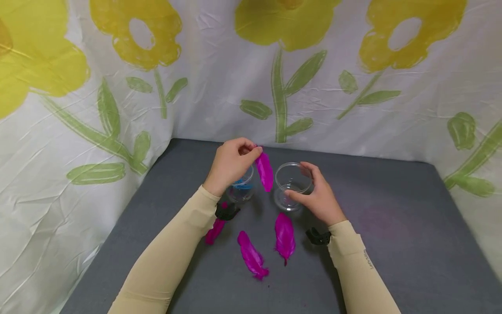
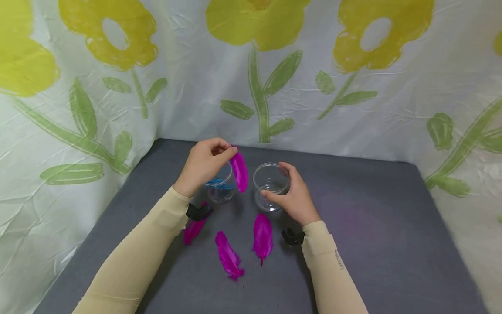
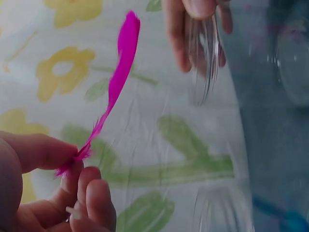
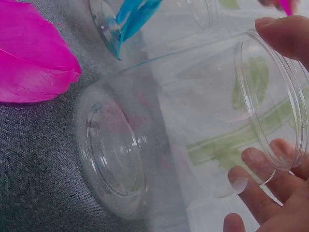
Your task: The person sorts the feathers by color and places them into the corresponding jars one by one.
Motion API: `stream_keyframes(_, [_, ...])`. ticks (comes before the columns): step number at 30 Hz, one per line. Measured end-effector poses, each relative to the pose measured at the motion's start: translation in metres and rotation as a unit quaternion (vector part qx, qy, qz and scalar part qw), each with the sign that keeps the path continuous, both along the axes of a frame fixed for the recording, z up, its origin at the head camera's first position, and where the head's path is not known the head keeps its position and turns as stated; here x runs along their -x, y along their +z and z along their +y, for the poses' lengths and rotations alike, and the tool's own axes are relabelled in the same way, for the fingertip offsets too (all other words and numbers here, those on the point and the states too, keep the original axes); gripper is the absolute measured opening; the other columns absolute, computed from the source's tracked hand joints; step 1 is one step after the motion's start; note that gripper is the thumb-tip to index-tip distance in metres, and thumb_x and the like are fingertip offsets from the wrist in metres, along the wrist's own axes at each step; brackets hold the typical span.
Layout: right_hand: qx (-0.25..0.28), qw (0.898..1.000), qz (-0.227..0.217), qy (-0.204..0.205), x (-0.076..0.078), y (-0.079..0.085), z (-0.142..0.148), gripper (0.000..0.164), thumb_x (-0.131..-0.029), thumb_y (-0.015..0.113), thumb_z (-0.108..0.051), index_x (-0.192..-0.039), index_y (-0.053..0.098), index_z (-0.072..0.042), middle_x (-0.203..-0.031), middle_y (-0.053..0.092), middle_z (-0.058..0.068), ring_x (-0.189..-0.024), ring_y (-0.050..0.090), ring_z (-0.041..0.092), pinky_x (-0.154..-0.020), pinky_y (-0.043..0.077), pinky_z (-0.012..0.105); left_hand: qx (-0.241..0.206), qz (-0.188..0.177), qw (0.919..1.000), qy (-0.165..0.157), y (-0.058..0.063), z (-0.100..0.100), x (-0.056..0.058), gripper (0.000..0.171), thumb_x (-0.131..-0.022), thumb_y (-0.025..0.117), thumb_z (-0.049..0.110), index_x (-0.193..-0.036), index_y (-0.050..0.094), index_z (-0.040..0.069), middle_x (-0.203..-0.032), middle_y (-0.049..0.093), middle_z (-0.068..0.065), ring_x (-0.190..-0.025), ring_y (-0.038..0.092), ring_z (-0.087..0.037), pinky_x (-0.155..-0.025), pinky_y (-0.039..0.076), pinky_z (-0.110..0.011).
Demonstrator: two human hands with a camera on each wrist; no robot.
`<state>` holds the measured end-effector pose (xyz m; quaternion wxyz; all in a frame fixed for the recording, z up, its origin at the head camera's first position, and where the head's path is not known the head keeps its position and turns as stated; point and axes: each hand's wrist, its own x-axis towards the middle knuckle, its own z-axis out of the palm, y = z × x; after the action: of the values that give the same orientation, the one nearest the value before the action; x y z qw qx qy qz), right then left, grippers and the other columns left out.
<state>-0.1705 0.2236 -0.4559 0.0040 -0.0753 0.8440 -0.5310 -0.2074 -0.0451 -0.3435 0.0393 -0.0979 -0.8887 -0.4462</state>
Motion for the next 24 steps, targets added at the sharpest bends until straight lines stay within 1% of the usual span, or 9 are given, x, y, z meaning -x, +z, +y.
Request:
stream_keyframes(4, [0.0,1.0,-0.005,0.0,0.001,0.0,0.001,0.101,-0.085,0.09,-0.054,-0.166,0.035,-0.027,-0.17,0.043,-0.004,-0.159,0.039,0.024,-0.128,0.033,0.064,0.005,0.006,1.0,0.004,-0.004,0.025,0.006,0.024,-0.104,0.071,0.041,-0.1,0.076,0.018,-0.092,0.074,0.0,-0.083,0.067,-0.021,-0.073,0.055,-0.039])
stream_keyframes(9, [0.002,1.0,-0.009,0.002,0.001,0.001,0.002,0.103,-0.084,0.09,-0.057,-0.166,0.034,-0.028,-0.17,0.042,-0.005,-0.159,0.039,0.024,-0.127,0.034,0.065,0.014,0.013,0.9996,0.022,-0.01,0.048,0.013,0.024,-0.104,0.071,0.041,-0.102,0.077,0.017,-0.094,0.075,-0.001,-0.086,0.068,-0.02,-0.075,0.055,-0.038])
stream_keyframes(12, [0.004,1.0,-0.007,0.002,0.001,0.001,0.002,0.103,-0.084,0.091,-0.057,-0.165,0.035,-0.028,-0.169,0.043,-0.005,-0.158,0.04,0.024,-0.127,0.035,0.065,0.023,0.017,0.9989,0.037,-0.015,0.057,0.015,0.025,-0.103,0.07,0.043,-0.102,0.077,0.019,-0.094,0.076,0.001,-0.085,0.069,-0.019,-0.072,0.055,-0.038])
stream_keyframes(15, [0.004,1.0,-0.004,0.002,0.002,0.001,0.001,0.103,-0.084,0.09,-0.058,-0.165,0.035,-0.028,-0.168,0.044,-0.006,-0.158,0.041,0.023,-0.127,0.035,0.064,0.03,0.024,0.9983,0.044,-0.02,0.064,0.014,0.025,-0.103,0.069,0.044,-0.104,0.077,0.02,-0.092,0.076,0.002,-0.08,0.068,-0.018,-0.066,0.054,-0.036])
stream_keyframes(20, [0.007,1.0,-0.002,0.0,0.002,0.001,0.001,0.104,-0.083,0.091,-0.058,-0.165,0.036,-0.026,-0.168,0.045,-0.006,-0.157,0.042,0.024,-0.127,0.034,0.064,0.05,0.036,0.9973,0.04,-0.027,0.073,0.011,0.026,-0.104,0.068,0.044,-0.107,0.076,0.02,-0.084,0.073,0.002,-0.068,0.064,-0.018,-0.057,0.05,-0.034])
stream_keyframes(24, [0.007,1.0,0.0,-0.005,0.001,0.002,0.002,0.103,-0.083,0.091,-0.056,-0.165,0.037,-0.026,-0.167,0.046,-0.005,-0.156,0.043,0.025,-0.127,0.035,0.064,0.065,0.036,0.9966,0.034,-0.035,0.08,0.009,0.025,-0.103,0.068,0.044,-0.107,0.077,0.021,-0.081,0.071,0.003,-0.065,0.062,-0.017,-0.055,0.049,-0.034])
